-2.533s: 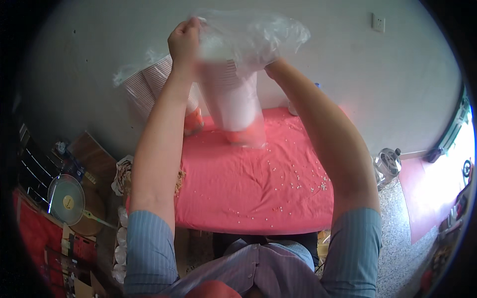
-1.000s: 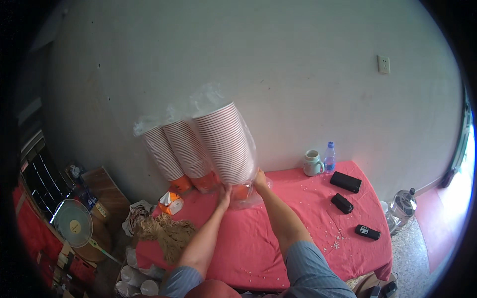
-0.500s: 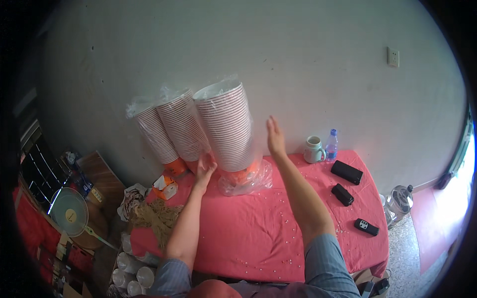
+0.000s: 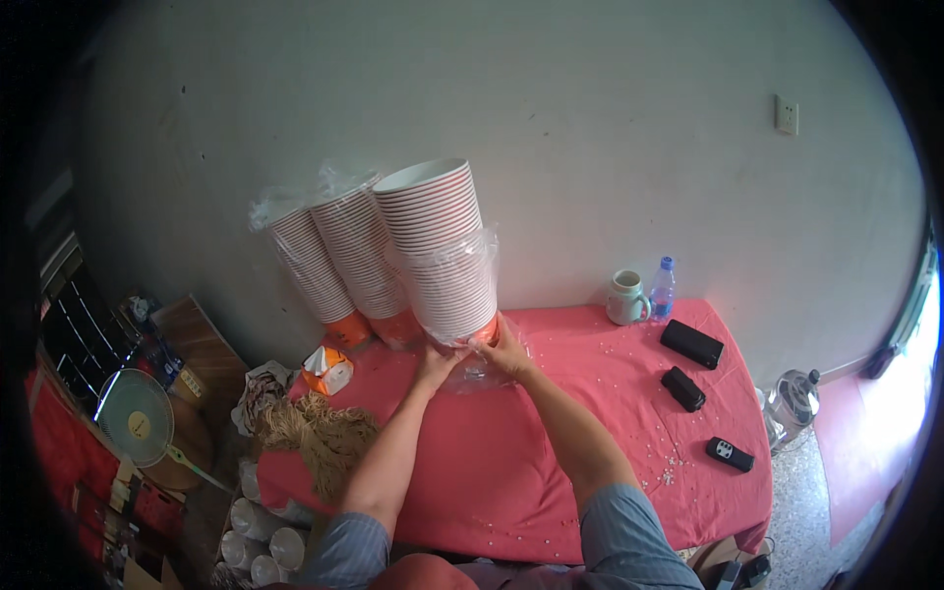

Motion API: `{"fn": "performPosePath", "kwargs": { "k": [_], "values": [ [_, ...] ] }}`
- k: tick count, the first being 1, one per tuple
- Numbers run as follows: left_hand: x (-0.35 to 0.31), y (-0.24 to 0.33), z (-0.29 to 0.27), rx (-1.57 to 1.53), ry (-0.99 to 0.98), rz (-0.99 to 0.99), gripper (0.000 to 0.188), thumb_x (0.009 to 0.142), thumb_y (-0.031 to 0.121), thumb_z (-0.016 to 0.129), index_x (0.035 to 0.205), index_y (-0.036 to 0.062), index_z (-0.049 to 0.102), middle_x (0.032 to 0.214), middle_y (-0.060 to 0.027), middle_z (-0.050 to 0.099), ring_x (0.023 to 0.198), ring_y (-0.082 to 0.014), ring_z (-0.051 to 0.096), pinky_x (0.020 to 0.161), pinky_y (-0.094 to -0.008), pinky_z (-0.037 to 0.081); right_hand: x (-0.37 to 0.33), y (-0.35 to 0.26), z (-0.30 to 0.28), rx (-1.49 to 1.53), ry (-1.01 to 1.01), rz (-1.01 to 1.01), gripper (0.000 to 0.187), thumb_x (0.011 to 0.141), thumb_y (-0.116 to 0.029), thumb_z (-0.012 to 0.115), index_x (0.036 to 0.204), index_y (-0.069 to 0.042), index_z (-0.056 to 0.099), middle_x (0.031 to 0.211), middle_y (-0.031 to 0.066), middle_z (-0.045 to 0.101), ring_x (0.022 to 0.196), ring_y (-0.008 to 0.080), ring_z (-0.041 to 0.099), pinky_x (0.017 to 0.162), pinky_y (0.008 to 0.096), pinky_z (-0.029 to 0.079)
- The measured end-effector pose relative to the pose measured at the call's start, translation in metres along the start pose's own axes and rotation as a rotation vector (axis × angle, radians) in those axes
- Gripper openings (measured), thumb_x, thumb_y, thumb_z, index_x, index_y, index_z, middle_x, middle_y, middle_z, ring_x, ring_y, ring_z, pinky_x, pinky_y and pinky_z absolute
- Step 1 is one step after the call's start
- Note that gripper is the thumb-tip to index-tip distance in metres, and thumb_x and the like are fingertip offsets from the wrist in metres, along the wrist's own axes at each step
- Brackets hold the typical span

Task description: Packing stacks of paper bowls into plastic bags and threading a metal wire through holes in a paper bowl.

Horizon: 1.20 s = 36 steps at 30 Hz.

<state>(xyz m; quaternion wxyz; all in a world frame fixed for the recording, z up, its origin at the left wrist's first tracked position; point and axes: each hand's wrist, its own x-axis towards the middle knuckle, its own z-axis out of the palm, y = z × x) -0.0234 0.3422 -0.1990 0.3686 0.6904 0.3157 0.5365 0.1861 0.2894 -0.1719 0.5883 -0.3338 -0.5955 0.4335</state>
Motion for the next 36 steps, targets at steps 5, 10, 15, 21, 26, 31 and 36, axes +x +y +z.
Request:
{"fn": "performPosePath", "kwargs": {
  "k": [5,10,15,21,26,31,36],
  "values": [
    [-0.008,-0.006,-0.018,0.158,0.085,-0.062,0.109,0.08,0.045,0.098,0.156,-0.0055,0.04,0.153,-0.0281,0.055,0.142,-0.0364,0.056,0.116,-0.0449,0.047,0.011,0.001,0.016,0.039,-0.035,0.079,0.101,0.094,-0.032,0.088,0.169,-0.004,0.026,0.153,0.0126,0.057,0.137,0.0213,0.058,0.112,0.0386,0.05],
    [-0.015,-0.018,0.001,0.297,0.255,0.05,0.099,0.08,0.044,0.097,0.151,-0.0022,0.046,0.141,-0.0252,0.064,0.131,-0.0367,0.065,0.107,-0.0468,0.053,0.019,0.016,0.002,0.053,-0.03,0.03,0.092,0.092,-0.025,0.09,0.164,-0.004,0.036,0.142,0.0097,0.065,0.128,0.0198,0.063,0.107,0.0371,0.053],
    [-0.026,-0.024,-0.018,0.426,0.342,-0.052,0.101,0.077,0.045,0.098,0.149,-0.0032,0.047,0.136,-0.0273,0.067,0.125,-0.0393,0.068,0.103,-0.0491,0.055,0.02,-0.008,0.015,-0.027,-0.044,0.114,0.092,0.086,-0.01,0.085,0.165,-0.001,0.039,0.141,0.0116,0.067,0.125,0.0229,0.066,0.109,0.0383,0.054],
    [-0.022,-0.015,0.004,0.569,0.297,0.002,0.104,0.077,0.048,0.097,0.15,-0.0054,0.045,0.13,-0.0356,0.067,0.123,-0.0523,0.067,0.099,-0.0544,0.056,0.023,-0.024,-0.028,-0.632,0.056,0.157,0.089,0.082,-0.019,0.079,0.163,-0.002,0.046,0.144,0.0262,0.068,0.123,0.034,0.07,0.108,0.0418,0.055],
    [-0.026,-0.024,-0.01,0.619,0.331,-0.047,0.122,0.07,0.045,0.1,0.155,-0.015,0.036,0.144,-0.0385,0.058,0.133,-0.0515,0.059,0.113,-0.0508,0.05,0.075,-0.157,-0.02,-0.801,0.342,-0.296,0.036,0.091,-0.017,0.074,0.126,-0.008,0.076,0.109,0.0206,0.075,0.098,0.036,0.076,0.087,0.0472,0.06],
    [-0.022,-0.007,0.005,0.553,0.28,-0.078,0.121,0.071,0.04,0.1,0.157,-0.0143,0.035,0.146,-0.0373,0.057,0.136,-0.0497,0.058,0.116,-0.0487,0.048,0.126,-0.323,0.023,-1.169,0.241,-0.699,0.021,0.102,-0.014,0.067,0.119,-0.009,0.078,0.119,0.0121,0.076,0.098,0.0315,0.074,0.085,0.044,0.06],
    [-0.027,-0.002,0.004,0.581,0.351,0.107,0.12,0.071,0.039,0.1,0.158,-0.0136,0.035,0.147,-0.0372,0.057,0.136,-0.0491,0.058,0.117,-0.0492,0.048,0.17,-0.373,0.066,-1.801,-0.192,-0.285,0.029,0.099,-0.007,0.055,0.113,-0.013,0.081,0.113,0.0125,0.079,0.105,0.0363,0.075,0.089,0.0497,0.06]
  ]
}}
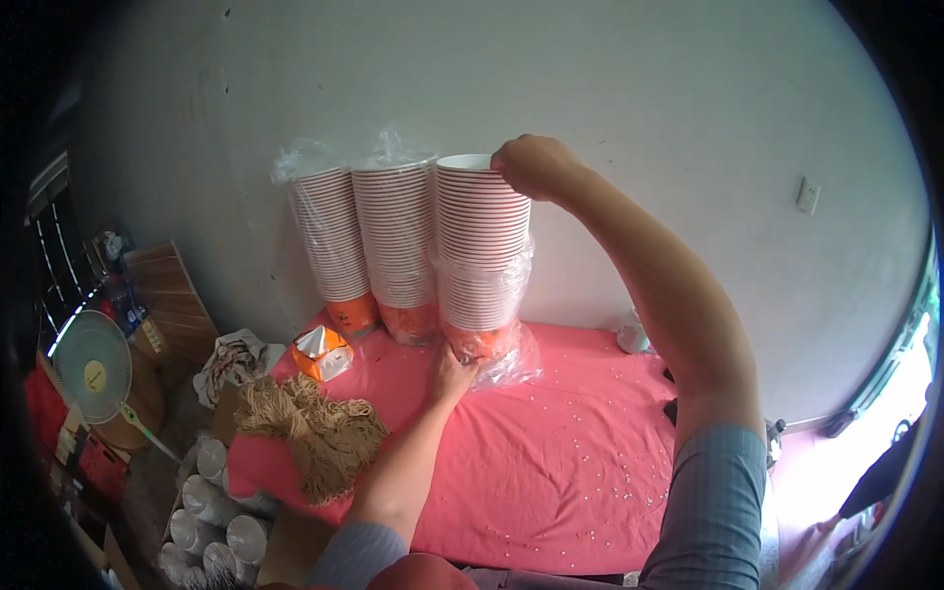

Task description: Packing stacks of paper bowls into plastic bags and threading a metal wire through holes in a paper bowl.

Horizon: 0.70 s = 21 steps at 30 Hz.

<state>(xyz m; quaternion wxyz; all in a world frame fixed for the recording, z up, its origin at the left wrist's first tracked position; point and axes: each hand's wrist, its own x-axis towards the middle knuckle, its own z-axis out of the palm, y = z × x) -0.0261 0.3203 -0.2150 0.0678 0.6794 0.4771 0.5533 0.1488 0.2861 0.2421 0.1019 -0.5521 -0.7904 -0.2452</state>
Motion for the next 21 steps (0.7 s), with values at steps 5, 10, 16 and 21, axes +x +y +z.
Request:
{"fn": "performPosePath", "kwargs": {
  "k": [5,10,16,21],
  "values": [
    [0.001,-0.004,0.0,0.009,-0.018,-0.017,0.119,0.072,0.037,0.1,0.159,-0.0108,0.036,0.151,-0.0346,0.055,0.141,-0.0474,0.054,0.12,-0.0493,0.046,0.013,-0.01,-0.028,-0.104,-0.126,-0.073,0.024,0.098,-0.013,0.061,0.111,-0.011,0.08,0.105,0.0142,0.08,0.104,0.0361,0.075,0.088,0.051,0.059],
    [-0.002,-0.014,0.001,0.005,0.006,-0.026,0.117,0.071,0.037,0.1,0.16,-0.0081,0.037,0.152,-0.0323,0.056,0.141,-0.0457,0.055,0.119,-0.0489,0.046,0.018,-0.017,-0.021,-0.001,-0.015,-0.084,0.026,0.098,-0.024,0.065,0.117,-0.01,0.075,0.103,0.0162,0.079,0.099,0.0374,0.076,0.087,0.0513,0.058],
    [0.002,-0.002,-0.003,-0.01,-0.015,-0.043,0.114,0.07,0.033,0.101,0.158,-0.0072,0.04,0.151,-0.0306,0.058,0.14,-0.0446,0.057,0.118,-0.0479,0.047,0.014,-0.009,-0.026,0.105,0.244,-0.03,0.02,0.1,-0.028,0.066,0.113,-0.012,0.069,0.098,0.013,0.079,0.094,0.036,0.076,0.081,0.0516,0.057],
    [-0.002,0.001,-0.005,-0.02,-0.021,-0.036,0.114,0.069,0.031,0.101,0.157,-0.0074,0.041,0.149,-0.0314,0.059,0.139,-0.0452,0.057,0.118,-0.0479,0.047,-0.008,0.008,-0.063,0.092,0.747,-0.084,0.019,0.102,-0.026,0.068,0.116,-0.013,0.068,0.107,0.009,0.077,0.092,0.0352,0.076,0.078,0.047,0.06]
  ]
}}
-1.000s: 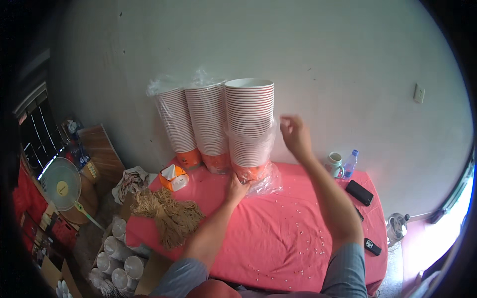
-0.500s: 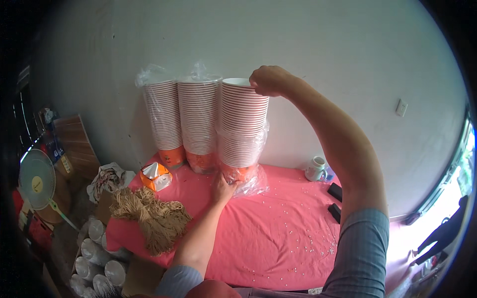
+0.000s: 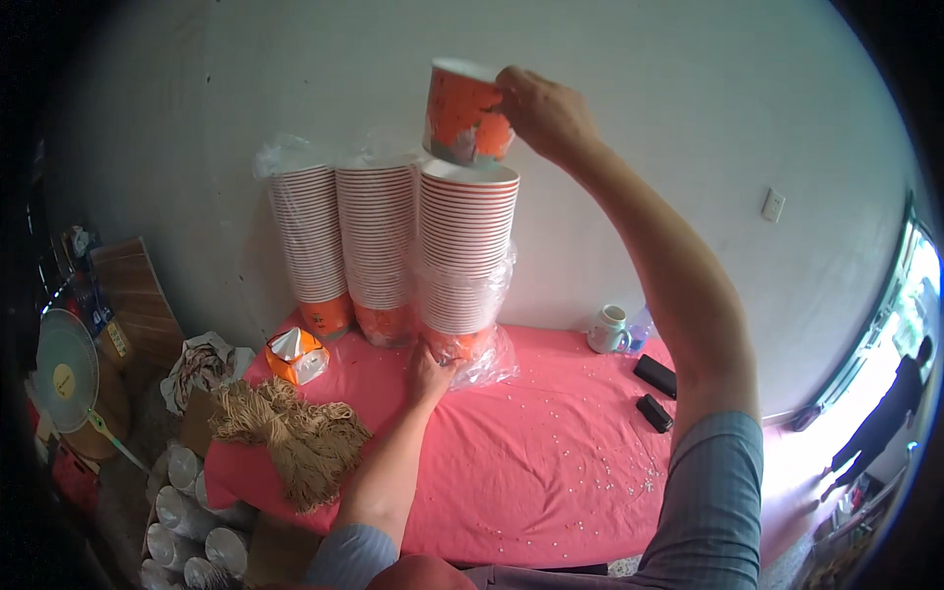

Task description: Packing stacks of paper bowls into plastic bags and threading a metal wire through holes in a paper bowl.

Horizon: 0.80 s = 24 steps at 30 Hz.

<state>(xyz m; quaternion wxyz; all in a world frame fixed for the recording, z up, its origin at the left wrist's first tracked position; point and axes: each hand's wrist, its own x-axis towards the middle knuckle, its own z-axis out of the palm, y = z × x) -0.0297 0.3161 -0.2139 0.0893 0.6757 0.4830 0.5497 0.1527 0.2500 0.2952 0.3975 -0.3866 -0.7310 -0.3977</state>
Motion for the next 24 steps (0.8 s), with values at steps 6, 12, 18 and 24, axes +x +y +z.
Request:
{"fn": "performPosePath", "kwargs": {
  "k": [6,12,18,24],
  "values": [
    [-0.002,-0.016,0.016,0.085,-0.015,-0.021,0.123,0.069,0.051,0.099,0.159,-0.0083,0.04,0.148,-0.0343,0.059,0.137,-0.0465,0.059,0.116,-0.0489,0.049,-0.058,-0.03,-0.097,0.059,0.135,0.031,0.016,0.101,-0.015,0.071,0.116,-0.011,0.07,0.101,0.009,0.077,0.082,0.0254,0.077,0.073,0.0382,0.061],
    [0.014,-0.034,0.027,0.199,-0.124,-0.087,0.121,0.071,0.062,0.094,0.156,-0.0088,0.043,0.141,-0.0371,0.062,0.131,-0.0483,0.063,0.112,-0.0502,0.052,-0.249,-0.102,-0.116,0.238,-0.228,0.124,0.023,0.089,0.005,0.073,0.109,-0.006,0.068,0.1,0.0091,0.074,0.079,0.0254,0.074,0.071,0.0368,0.061],
    [0.053,0.02,-0.065,0.242,-0.308,-0.065,0.111,0.08,0.053,0.092,0.157,-0.0109,0.044,0.141,-0.0352,0.065,0.129,-0.0434,0.067,0.108,-0.0491,0.055,-0.375,-0.135,-0.113,0.37,-0.519,0.211,0.015,0.09,-0.006,0.073,0.104,-0.008,0.069,0.1,0.0076,0.075,0.077,0.0303,0.074,0.066,0.0426,0.061],
    [-0.011,0.134,-0.22,-0.213,-0.365,-0.019,0.054,0.106,0.025,0.074,0.149,-0.0043,0.058,0.133,-0.0205,0.074,0.121,-0.0228,0.073,0.1,-0.0364,0.058,-0.397,-0.092,-0.134,0.568,-0.548,0.284,0.032,0.086,-0.004,0.072,0.118,-0.009,0.072,0.116,0.0077,0.076,0.087,0.0326,0.076,0.071,0.0431,0.062]
  ]
}}
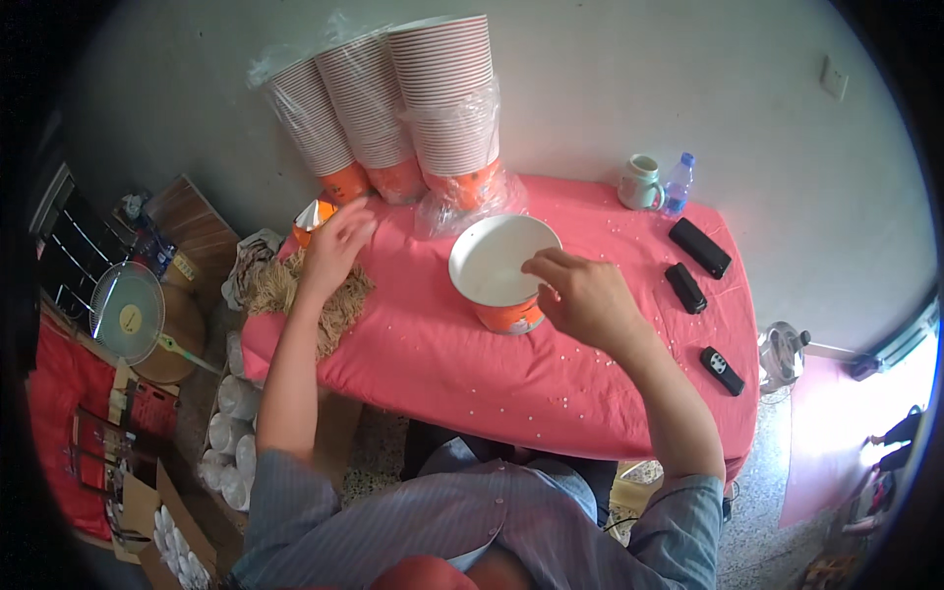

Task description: Packing stacks of paper bowls into plastic bags and threading a metal wire through holes in a paper bowl.

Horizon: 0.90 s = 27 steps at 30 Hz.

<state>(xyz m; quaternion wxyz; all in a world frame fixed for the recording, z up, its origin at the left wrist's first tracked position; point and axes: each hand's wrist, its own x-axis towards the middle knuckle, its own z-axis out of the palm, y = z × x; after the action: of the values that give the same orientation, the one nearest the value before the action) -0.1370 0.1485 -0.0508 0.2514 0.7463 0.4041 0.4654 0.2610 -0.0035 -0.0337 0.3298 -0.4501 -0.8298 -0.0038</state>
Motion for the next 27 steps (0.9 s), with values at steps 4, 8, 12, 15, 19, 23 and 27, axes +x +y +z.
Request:
{"fn": "performPosePath", "kwargs": {
  "k": [4,8,12,15,19,23,27],
  "values": [
    [-0.14,0.021,-0.014,0.101,0.148,-0.111,0.036,0.108,0.02,0.072,0.134,-0.0058,0.07,0.119,-0.0165,0.08,0.111,-0.0209,0.076,0.095,-0.0342,0.06,0.002,0.024,0.007,0.146,-0.031,0.048,0.024,0.087,-0.002,0.072,0.11,-0.006,0.074,0.112,0.0085,0.076,0.085,0.0308,0.076,0.071,0.0408,0.06],
    [-0.244,0.036,0.02,-0.029,0.256,-0.339,0.024,0.109,0.014,0.068,0.12,-0.0064,0.074,0.107,-0.0142,0.082,0.098,-0.0156,0.078,0.088,-0.0309,0.061,0.019,0.017,0.007,0.134,0.033,-0.033,0.017,0.086,-0.005,0.074,0.103,-0.005,0.076,0.109,0.0108,0.077,0.091,0.0312,0.075,0.082,0.0426,0.06],
    [-0.29,0.042,0.066,-0.126,0.227,-0.432,0.017,0.106,0.012,0.072,0.106,-0.0049,0.076,0.093,-0.0116,0.082,0.088,-0.0139,0.077,0.08,-0.0289,0.059,0.03,0.001,0.018,0.13,-0.196,-0.125,0.02,0.085,-0.009,0.078,0.104,-0.006,0.079,0.107,0.0112,0.079,0.1,0.0335,0.074,0.092,0.0451,0.058],
    [-0.271,0.071,0.085,0.095,0.058,-0.246,0.015,0.099,0.014,0.079,0.101,-0.001,0.076,0.083,-0.0147,0.078,0.076,-0.0177,0.077,0.069,-0.0321,0.057,0.033,0.003,0.029,0.199,-0.398,-0.019,0.019,0.085,-0.009,0.079,0.103,-0.006,0.081,0.102,0.0121,0.08,0.1,0.0347,0.075,0.092,0.0466,0.058],
    [-0.256,0.081,0.088,0.163,0.034,-0.215,0.017,0.101,0.016,0.079,0.099,0.0005,0.074,0.076,-0.0129,0.072,0.067,-0.0185,0.073,0.062,-0.0336,0.053,0.029,0.017,0.03,0.136,-0.31,-0.126,0.015,0.085,-0.009,0.08,0.1,-0.008,0.082,0.098,0.0102,0.08,0.102,0.0315,0.074,0.098,0.0472,0.055],
    [-0.245,0.076,0.089,0.171,0.044,-0.246,0.018,0.103,0.019,0.078,0.102,0.0022,0.074,0.076,-0.0126,0.069,0.064,-0.0178,0.066,0.06,-0.0327,0.051,0.023,0.022,0.015,0.041,-0.317,-0.094,0.017,0.088,-0.008,0.076,0.101,-0.014,0.084,0.11,0.0049,0.078,0.121,0.0254,0.068,0.12,0.049,0.044],
    [-0.228,0.044,0.064,0.33,0.15,-0.299,0.026,0.103,0.029,0.078,0.101,0.0037,0.075,0.073,-0.0108,0.067,0.065,-0.0163,0.065,0.06,-0.0329,0.05,0.021,0.033,0.017,-0.111,-0.16,-0.074,0.019,0.087,-0.002,0.073,0.101,-0.01,0.082,0.121,0.0058,0.076,0.128,0.0277,0.064,0.117,0.0471,0.047]
  ]
}}
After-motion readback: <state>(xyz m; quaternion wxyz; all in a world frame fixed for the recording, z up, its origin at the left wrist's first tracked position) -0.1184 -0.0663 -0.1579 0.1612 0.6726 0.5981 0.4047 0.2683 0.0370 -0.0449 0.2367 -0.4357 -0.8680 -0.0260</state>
